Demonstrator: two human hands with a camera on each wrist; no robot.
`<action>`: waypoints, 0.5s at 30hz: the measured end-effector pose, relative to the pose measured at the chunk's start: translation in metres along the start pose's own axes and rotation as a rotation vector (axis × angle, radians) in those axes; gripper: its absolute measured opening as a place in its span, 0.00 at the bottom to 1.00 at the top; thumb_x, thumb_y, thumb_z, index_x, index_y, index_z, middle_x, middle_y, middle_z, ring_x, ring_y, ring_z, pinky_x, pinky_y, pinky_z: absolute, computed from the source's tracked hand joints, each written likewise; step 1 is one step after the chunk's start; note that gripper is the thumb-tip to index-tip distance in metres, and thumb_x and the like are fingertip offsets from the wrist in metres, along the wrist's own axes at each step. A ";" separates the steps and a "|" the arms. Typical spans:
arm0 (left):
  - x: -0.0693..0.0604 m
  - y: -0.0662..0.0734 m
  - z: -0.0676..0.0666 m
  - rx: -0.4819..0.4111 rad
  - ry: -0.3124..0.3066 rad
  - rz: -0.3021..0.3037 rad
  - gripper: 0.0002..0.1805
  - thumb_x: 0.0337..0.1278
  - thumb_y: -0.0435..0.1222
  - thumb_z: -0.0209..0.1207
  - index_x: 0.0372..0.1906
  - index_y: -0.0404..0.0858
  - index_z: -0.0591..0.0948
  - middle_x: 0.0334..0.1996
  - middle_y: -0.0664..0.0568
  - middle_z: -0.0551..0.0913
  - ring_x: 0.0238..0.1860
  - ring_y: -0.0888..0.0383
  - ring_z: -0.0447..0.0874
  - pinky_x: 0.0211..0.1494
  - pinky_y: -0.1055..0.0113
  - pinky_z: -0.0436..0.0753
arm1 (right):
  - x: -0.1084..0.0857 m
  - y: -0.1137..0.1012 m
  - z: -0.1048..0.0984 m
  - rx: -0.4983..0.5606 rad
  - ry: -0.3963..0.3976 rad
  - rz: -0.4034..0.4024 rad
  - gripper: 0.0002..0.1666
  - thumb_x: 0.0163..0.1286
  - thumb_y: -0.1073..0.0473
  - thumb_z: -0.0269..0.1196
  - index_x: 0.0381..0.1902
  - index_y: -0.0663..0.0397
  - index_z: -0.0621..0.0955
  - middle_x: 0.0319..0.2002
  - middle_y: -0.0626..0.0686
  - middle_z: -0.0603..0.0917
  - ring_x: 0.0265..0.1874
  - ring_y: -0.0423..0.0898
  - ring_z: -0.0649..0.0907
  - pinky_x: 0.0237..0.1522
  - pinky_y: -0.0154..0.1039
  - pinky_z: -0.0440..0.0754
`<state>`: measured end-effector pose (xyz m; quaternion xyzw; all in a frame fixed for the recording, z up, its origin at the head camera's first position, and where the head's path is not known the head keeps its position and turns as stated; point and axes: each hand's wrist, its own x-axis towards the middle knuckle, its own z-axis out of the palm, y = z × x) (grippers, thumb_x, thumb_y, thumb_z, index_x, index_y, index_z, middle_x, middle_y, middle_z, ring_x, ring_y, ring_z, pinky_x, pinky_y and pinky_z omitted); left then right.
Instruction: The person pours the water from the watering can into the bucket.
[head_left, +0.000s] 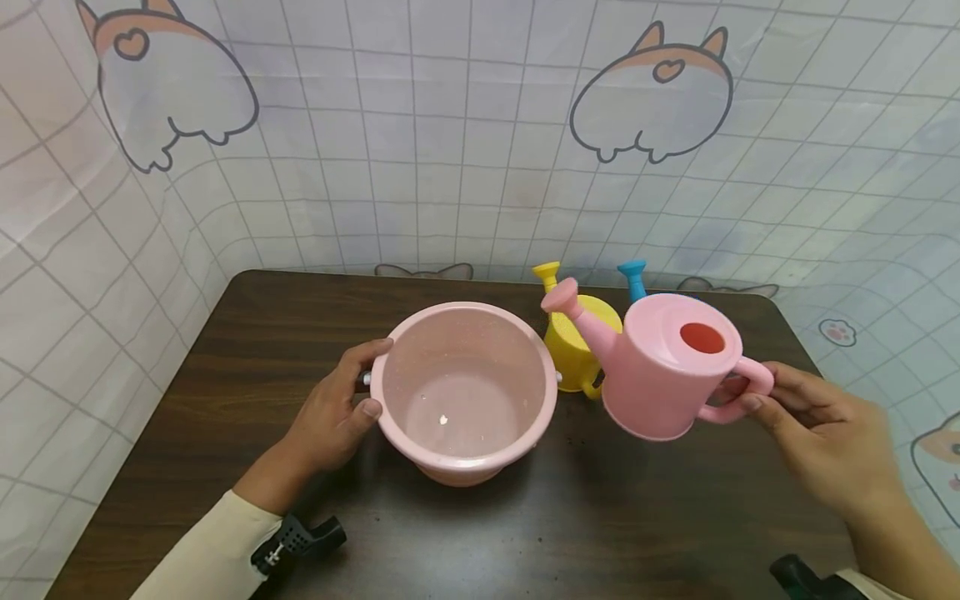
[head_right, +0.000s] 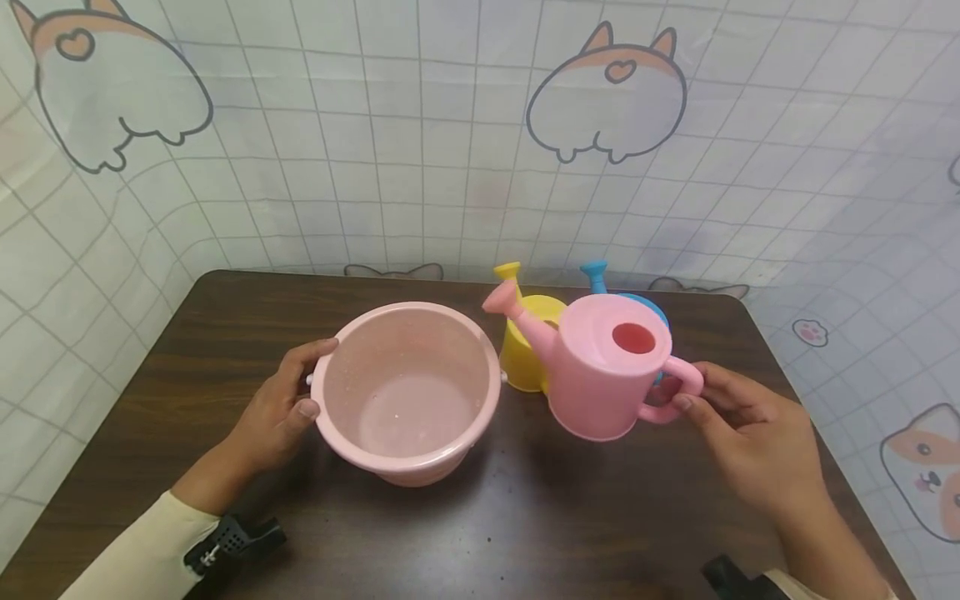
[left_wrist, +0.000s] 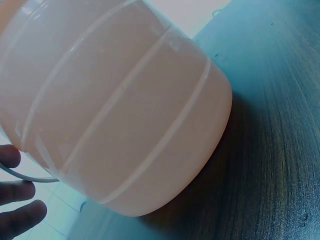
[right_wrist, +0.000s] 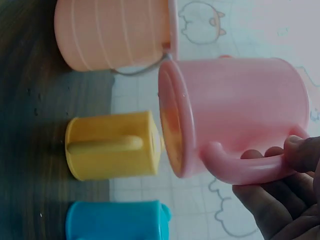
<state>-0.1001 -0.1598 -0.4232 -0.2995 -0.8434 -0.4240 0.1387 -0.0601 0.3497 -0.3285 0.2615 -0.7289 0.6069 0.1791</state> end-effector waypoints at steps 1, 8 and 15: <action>0.000 0.000 0.000 -0.001 0.002 0.000 0.39 0.73 0.64 0.41 0.76 0.42 0.61 0.71 0.45 0.69 0.56 0.50 0.81 0.54 0.51 0.85 | 0.001 0.001 -0.001 0.072 0.008 -0.030 0.20 0.60 0.89 0.60 0.52 0.91 0.75 0.43 0.64 0.89 0.44 0.47 0.89 0.46 0.32 0.84; -0.001 -0.001 0.001 0.007 0.003 -0.003 0.39 0.73 0.64 0.41 0.76 0.42 0.61 0.70 0.45 0.70 0.55 0.50 0.81 0.53 0.50 0.85 | 0.002 0.004 -0.014 0.259 0.102 -0.094 0.21 0.62 0.90 0.57 0.53 0.97 0.69 0.45 0.70 0.87 0.45 0.54 0.89 0.50 0.40 0.83; -0.001 -0.001 0.001 0.005 0.000 -0.008 0.39 0.74 0.64 0.41 0.76 0.43 0.60 0.71 0.45 0.69 0.55 0.49 0.82 0.53 0.49 0.85 | 0.000 0.010 -0.029 0.222 0.244 -0.087 0.22 0.63 0.89 0.56 0.55 0.95 0.69 0.46 0.68 0.87 0.45 0.52 0.89 0.47 0.37 0.84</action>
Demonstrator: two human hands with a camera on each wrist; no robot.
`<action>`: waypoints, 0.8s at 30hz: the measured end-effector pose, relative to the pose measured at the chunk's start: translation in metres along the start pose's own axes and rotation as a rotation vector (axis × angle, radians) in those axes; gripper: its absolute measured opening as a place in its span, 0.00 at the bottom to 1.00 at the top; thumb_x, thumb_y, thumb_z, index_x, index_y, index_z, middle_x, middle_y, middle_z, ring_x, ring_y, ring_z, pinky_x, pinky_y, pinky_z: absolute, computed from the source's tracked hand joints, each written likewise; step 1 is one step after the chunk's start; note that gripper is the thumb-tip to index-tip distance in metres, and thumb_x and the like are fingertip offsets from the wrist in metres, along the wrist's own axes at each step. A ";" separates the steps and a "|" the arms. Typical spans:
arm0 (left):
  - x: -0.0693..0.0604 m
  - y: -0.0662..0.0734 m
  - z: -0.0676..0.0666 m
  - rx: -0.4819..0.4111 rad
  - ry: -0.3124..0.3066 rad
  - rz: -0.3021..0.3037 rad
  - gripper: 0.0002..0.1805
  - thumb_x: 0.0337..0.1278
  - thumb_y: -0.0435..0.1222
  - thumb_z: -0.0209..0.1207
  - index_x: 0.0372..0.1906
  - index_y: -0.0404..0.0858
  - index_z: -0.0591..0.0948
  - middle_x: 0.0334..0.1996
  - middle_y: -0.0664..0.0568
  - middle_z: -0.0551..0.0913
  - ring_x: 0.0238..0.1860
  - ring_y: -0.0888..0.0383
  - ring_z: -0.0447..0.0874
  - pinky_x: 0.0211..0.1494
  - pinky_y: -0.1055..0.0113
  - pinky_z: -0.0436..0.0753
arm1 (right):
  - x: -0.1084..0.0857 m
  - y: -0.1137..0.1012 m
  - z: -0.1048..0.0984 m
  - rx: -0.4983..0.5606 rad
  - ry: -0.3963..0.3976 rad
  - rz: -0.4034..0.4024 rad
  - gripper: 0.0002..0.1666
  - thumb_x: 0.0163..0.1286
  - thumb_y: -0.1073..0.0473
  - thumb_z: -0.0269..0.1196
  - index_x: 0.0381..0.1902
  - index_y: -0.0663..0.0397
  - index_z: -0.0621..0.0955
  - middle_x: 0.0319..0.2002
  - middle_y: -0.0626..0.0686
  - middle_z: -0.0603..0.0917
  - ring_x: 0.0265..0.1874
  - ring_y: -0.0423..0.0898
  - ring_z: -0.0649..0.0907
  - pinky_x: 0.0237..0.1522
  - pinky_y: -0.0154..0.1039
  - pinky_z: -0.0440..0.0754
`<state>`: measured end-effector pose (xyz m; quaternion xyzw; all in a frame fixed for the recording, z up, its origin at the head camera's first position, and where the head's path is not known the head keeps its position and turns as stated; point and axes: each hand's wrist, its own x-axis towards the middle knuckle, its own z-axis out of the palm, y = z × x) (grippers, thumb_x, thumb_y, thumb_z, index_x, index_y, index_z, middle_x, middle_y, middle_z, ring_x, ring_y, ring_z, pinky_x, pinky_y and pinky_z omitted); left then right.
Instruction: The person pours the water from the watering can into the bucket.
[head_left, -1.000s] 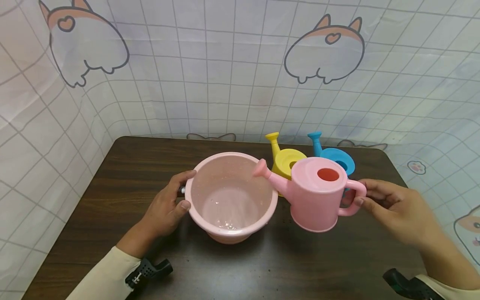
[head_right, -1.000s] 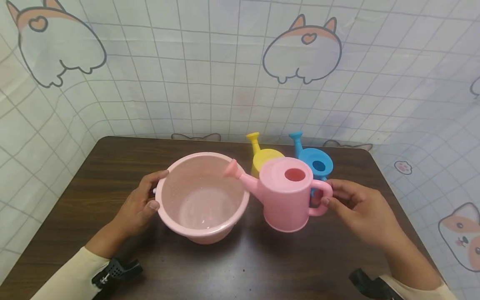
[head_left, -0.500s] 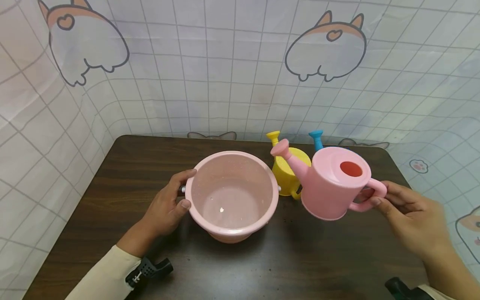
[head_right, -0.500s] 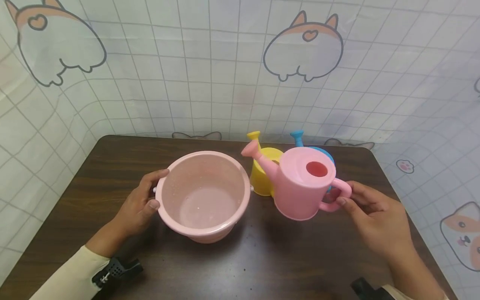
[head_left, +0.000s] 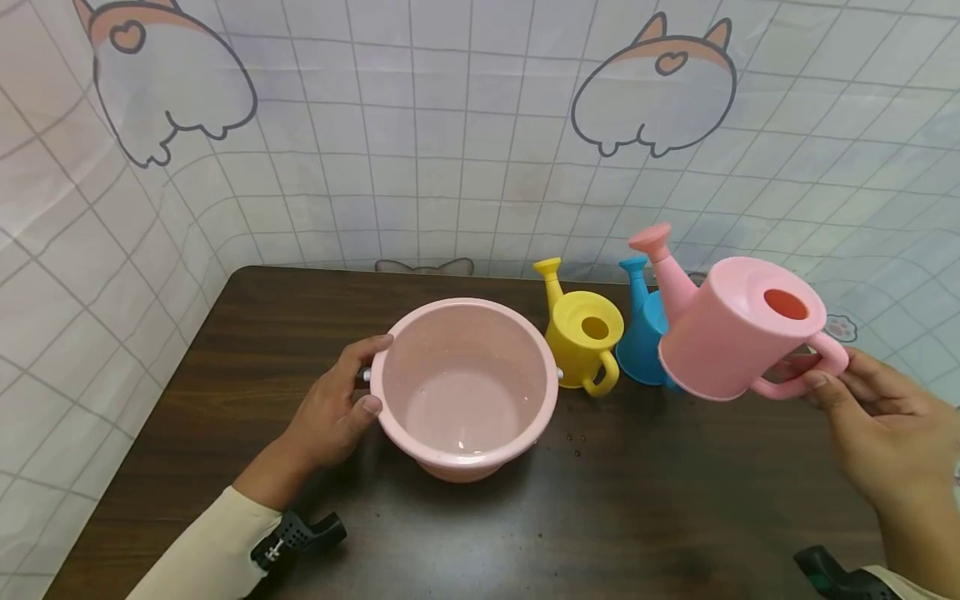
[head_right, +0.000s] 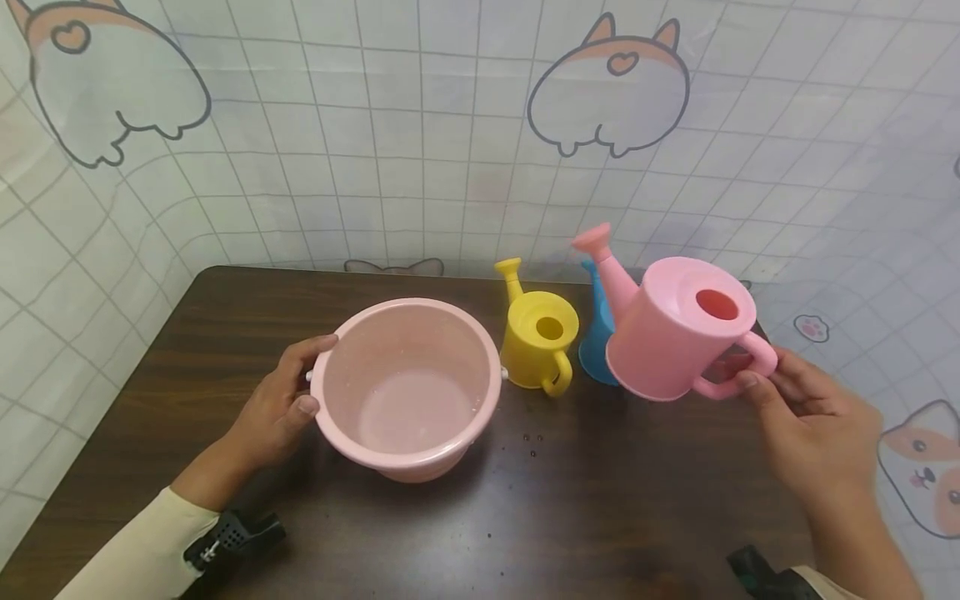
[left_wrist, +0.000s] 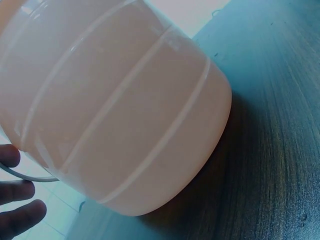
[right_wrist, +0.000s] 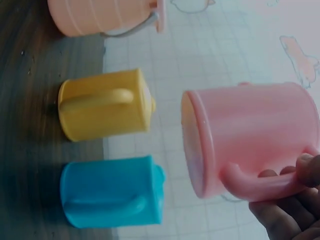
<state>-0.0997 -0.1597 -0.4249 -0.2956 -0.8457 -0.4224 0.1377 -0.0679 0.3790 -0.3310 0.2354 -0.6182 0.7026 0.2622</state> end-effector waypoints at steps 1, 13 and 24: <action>0.000 0.000 0.000 0.003 0.000 -0.002 0.39 0.73 0.65 0.41 0.76 0.43 0.60 0.71 0.46 0.69 0.55 0.49 0.82 0.53 0.49 0.85 | -0.001 0.001 -0.002 -0.011 0.024 0.005 0.21 0.63 0.89 0.55 0.55 0.95 0.69 0.45 0.68 0.87 0.44 0.52 0.90 0.46 0.37 0.84; 0.000 0.003 -0.001 0.000 -0.007 0.003 0.40 0.74 0.65 0.41 0.76 0.42 0.60 0.71 0.44 0.68 0.57 0.49 0.80 0.56 0.52 0.84 | -0.002 0.007 -0.023 -0.203 0.314 0.242 0.21 0.68 0.78 0.61 0.59 0.80 0.77 0.41 0.57 0.90 0.39 0.43 0.90 0.42 0.33 0.83; 0.000 0.001 -0.001 0.002 -0.008 0.025 0.41 0.73 0.66 0.40 0.76 0.41 0.60 0.70 0.43 0.69 0.55 0.50 0.80 0.55 0.53 0.84 | -0.004 0.025 -0.042 -0.327 0.543 0.430 0.20 0.66 0.71 0.68 0.57 0.68 0.83 0.36 0.50 0.90 0.35 0.37 0.90 0.39 0.29 0.82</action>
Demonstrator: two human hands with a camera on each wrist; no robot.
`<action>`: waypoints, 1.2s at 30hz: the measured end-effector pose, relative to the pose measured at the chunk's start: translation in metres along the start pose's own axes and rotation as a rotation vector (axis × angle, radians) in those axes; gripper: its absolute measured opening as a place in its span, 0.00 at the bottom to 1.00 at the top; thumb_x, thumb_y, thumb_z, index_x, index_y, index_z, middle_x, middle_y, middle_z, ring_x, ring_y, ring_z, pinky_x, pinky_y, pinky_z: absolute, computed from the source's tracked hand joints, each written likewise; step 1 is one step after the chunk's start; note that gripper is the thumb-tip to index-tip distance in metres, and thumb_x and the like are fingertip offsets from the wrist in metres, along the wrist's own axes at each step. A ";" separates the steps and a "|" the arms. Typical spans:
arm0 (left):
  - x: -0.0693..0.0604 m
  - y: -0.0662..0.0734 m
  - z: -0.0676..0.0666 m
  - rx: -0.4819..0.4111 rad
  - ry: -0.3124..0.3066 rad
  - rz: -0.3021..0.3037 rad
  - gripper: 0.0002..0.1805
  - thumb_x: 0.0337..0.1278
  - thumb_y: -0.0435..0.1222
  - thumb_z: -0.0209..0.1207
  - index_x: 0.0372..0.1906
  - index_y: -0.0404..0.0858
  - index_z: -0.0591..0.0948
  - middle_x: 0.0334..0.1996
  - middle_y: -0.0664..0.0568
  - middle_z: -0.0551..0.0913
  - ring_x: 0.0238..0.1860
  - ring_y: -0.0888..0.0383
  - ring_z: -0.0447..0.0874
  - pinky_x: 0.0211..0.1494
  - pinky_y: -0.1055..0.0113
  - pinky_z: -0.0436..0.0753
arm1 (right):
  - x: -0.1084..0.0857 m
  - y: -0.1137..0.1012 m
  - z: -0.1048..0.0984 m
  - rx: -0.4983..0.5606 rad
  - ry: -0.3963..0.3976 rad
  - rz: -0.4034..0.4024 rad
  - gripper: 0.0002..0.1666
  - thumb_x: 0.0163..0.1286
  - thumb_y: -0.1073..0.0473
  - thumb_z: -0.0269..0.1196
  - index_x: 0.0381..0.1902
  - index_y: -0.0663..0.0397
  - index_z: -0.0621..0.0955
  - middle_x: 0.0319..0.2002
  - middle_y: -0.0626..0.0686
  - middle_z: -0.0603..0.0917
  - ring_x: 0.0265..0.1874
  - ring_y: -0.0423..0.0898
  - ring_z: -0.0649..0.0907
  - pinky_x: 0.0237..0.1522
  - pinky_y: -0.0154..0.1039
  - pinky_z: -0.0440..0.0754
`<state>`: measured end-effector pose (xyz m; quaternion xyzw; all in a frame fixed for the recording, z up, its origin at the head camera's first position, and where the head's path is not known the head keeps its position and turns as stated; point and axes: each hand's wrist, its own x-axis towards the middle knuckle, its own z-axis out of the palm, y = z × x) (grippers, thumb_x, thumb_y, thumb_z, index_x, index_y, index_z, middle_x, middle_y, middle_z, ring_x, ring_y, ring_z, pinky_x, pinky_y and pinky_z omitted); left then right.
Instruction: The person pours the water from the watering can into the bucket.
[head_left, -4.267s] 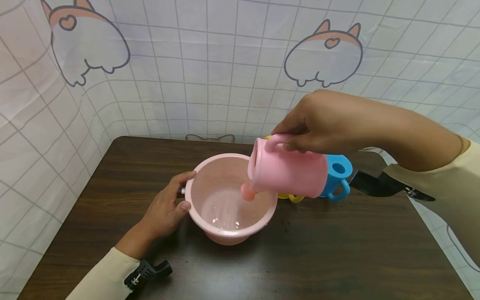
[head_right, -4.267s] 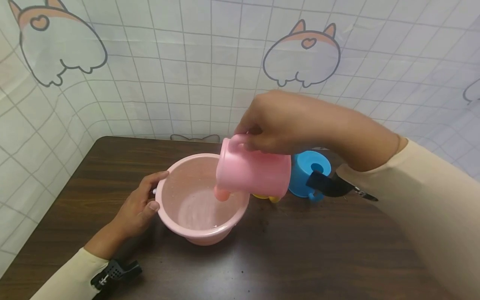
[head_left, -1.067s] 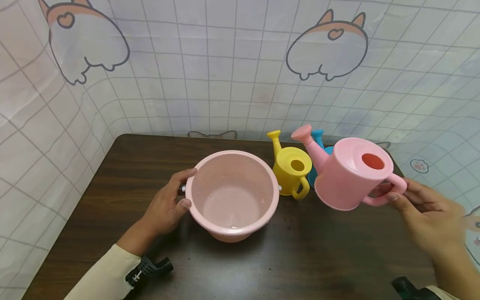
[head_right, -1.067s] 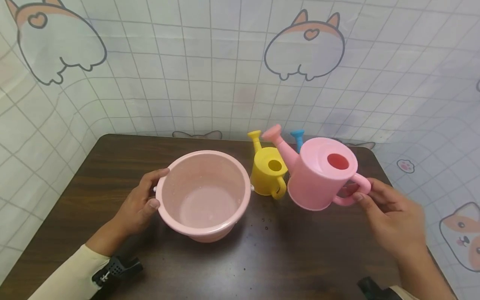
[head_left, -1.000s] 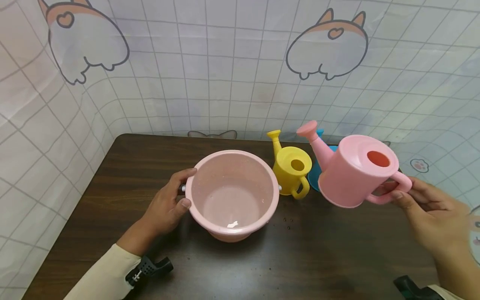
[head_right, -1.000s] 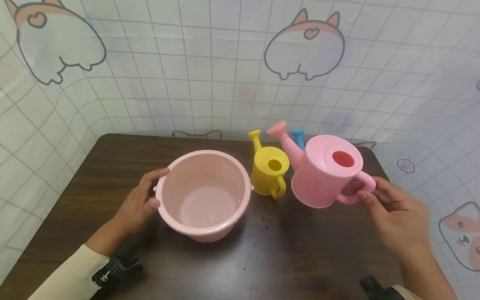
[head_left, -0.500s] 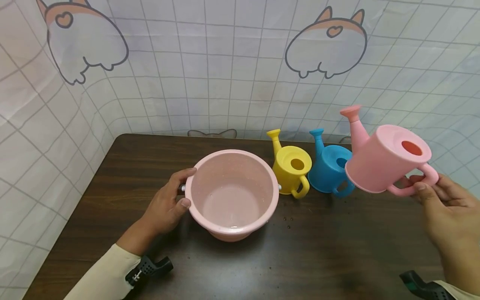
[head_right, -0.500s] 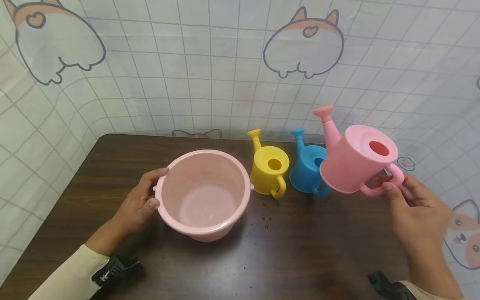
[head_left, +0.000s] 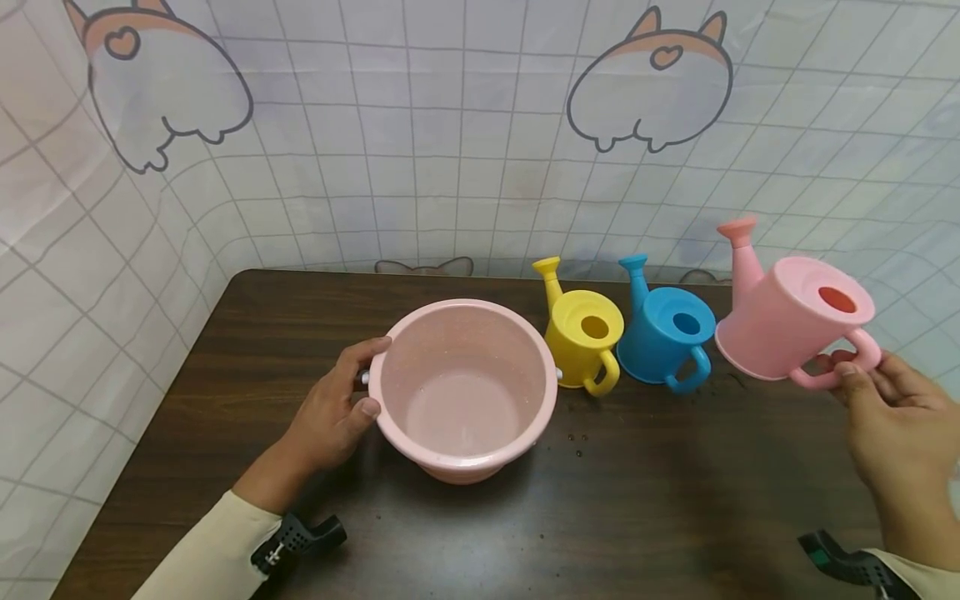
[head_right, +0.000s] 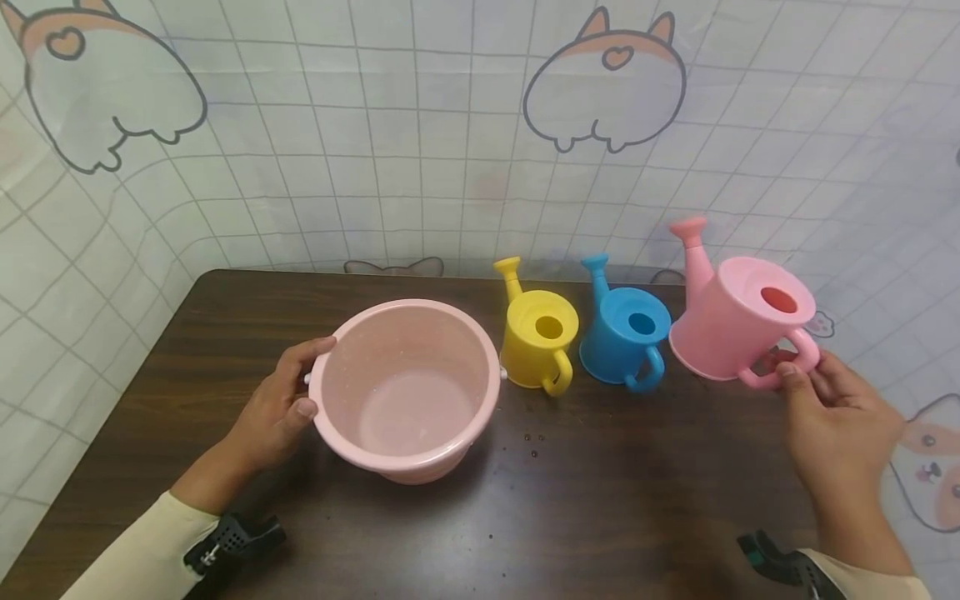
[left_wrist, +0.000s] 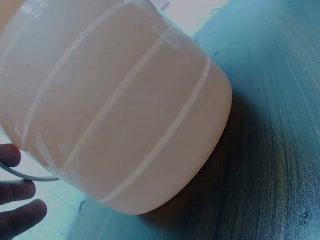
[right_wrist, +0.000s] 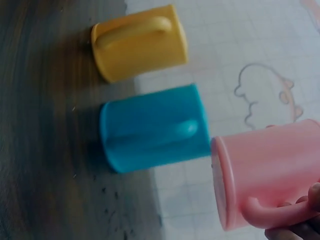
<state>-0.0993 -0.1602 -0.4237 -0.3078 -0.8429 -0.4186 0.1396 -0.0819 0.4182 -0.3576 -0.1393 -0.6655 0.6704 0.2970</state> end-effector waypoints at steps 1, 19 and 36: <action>0.000 0.000 0.000 0.003 0.003 0.002 0.41 0.73 0.66 0.40 0.76 0.41 0.60 0.69 0.43 0.70 0.55 0.50 0.80 0.55 0.53 0.84 | 0.002 0.002 -0.001 -0.052 0.022 0.020 0.22 0.66 0.70 0.69 0.58 0.67 0.83 0.35 0.45 0.90 0.34 0.34 0.89 0.38 0.27 0.82; 0.000 0.000 0.000 -0.004 0.001 -0.012 0.40 0.74 0.64 0.41 0.76 0.42 0.60 0.69 0.43 0.70 0.55 0.50 0.81 0.55 0.53 0.85 | 0.017 0.056 -0.021 -0.540 0.008 0.175 0.30 0.73 0.56 0.66 0.68 0.63 0.76 0.33 0.25 0.84 0.27 0.19 0.81 0.26 0.17 0.75; -0.001 0.000 -0.001 0.002 0.004 -0.016 0.39 0.74 0.64 0.41 0.76 0.43 0.60 0.68 0.43 0.71 0.55 0.49 0.81 0.54 0.52 0.85 | 0.014 0.076 -0.022 -0.677 -0.004 0.213 0.34 0.74 0.49 0.64 0.71 0.59 0.73 0.61 0.63 0.77 0.32 0.20 0.82 0.28 0.18 0.77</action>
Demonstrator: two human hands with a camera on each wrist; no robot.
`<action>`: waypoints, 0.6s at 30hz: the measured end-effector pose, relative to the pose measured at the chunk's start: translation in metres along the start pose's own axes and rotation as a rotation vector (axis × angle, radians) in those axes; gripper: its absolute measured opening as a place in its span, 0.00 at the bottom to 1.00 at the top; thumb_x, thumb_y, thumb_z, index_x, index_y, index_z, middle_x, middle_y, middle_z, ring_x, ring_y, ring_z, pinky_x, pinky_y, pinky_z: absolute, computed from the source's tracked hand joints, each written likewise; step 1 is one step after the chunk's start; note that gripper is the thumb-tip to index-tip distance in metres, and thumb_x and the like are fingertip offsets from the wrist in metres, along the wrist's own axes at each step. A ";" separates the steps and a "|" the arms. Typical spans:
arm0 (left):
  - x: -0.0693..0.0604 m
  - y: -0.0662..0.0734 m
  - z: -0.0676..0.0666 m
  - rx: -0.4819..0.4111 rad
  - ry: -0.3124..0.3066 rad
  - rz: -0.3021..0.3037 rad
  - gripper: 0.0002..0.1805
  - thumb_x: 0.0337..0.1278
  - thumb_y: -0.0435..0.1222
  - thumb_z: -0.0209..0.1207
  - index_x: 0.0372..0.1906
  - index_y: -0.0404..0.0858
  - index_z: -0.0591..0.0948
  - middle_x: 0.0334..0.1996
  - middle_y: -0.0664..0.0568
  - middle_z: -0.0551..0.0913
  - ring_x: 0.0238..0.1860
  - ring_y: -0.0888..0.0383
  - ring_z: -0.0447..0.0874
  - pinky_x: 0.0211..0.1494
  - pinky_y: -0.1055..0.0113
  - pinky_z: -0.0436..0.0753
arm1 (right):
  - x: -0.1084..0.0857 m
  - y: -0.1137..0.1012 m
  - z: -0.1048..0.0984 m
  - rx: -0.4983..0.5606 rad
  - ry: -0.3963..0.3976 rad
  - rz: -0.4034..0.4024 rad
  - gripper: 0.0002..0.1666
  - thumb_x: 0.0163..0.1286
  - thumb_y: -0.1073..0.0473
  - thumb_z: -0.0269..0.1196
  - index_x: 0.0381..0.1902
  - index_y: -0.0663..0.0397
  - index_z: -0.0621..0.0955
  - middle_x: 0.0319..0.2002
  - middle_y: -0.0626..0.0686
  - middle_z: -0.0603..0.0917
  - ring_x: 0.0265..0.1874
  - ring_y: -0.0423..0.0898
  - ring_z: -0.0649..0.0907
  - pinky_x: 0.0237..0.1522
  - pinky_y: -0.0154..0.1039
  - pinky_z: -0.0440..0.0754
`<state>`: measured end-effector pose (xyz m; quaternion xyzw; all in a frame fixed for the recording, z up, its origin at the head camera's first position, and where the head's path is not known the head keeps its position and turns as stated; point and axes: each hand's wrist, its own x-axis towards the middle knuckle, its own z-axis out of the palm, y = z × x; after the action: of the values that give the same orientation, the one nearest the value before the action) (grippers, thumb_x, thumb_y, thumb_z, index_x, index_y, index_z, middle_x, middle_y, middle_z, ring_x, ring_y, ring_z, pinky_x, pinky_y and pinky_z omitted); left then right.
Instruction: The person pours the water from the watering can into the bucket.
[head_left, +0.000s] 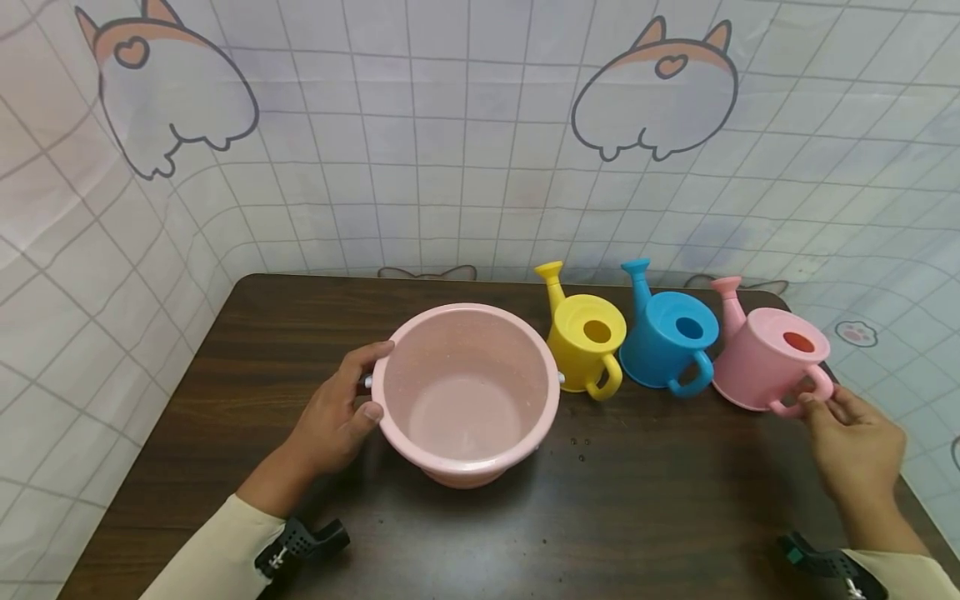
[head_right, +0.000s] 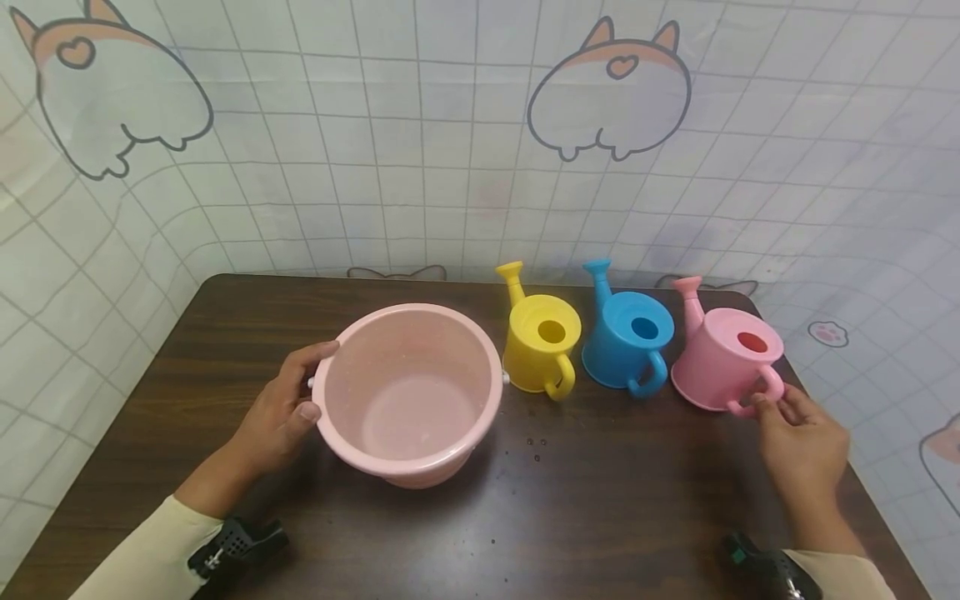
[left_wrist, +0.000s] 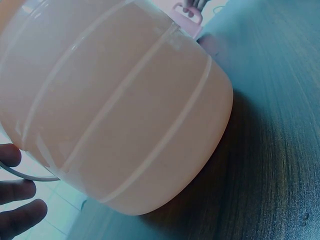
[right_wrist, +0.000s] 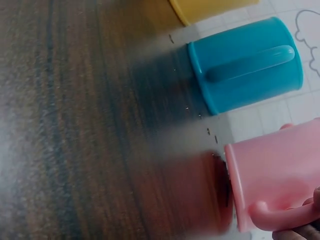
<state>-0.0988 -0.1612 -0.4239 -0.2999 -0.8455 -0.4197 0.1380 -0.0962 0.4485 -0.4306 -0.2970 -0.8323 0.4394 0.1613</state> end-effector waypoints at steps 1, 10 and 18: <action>0.000 0.000 0.000 0.002 0.001 0.001 0.40 0.74 0.65 0.40 0.76 0.43 0.60 0.68 0.43 0.71 0.55 0.49 0.81 0.54 0.52 0.85 | 0.000 0.001 -0.001 -0.017 0.001 -0.001 0.35 0.74 0.48 0.64 0.72 0.59 0.73 0.61 0.64 0.76 0.33 0.21 0.82 0.28 0.18 0.77; 0.001 0.002 0.000 -0.009 -0.005 -0.001 0.38 0.74 0.63 0.41 0.76 0.43 0.60 0.69 0.44 0.70 0.56 0.50 0.80 0.55 0.52 0.85 | 0.001 0.011 -0.005 -0.041 -0.050 0.016 0.38 0.73 0.45 0.65 0.71 0.63 0.74 0.58 0.60 0.78 0.26 0.16 0.77 0.27 0.17 0.76; 0.001 0.002 0.000 -0.007 -0.007 0.000 0.38 0.74 0.63 0.41 0.76 0.42 0.60 0.69 0.44 0.70 0.56 0.50 0.80 0.55 0.52 0.85 | -0.004 0.014 -0.001 -0.054 -0.053 0.039 0.39 0.72 0.42 0.65 0.72 0.58 0.74 0.62 0.59 0.80 0.42 0.27 0.84 0.31 0.19 0.78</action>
<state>-0.0984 -0.1597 -0.4226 -0.3020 -0.8445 -0.4216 0.1339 -0.0880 0.4531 -0.4418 -0.3057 -0.8418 0.4277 0.1226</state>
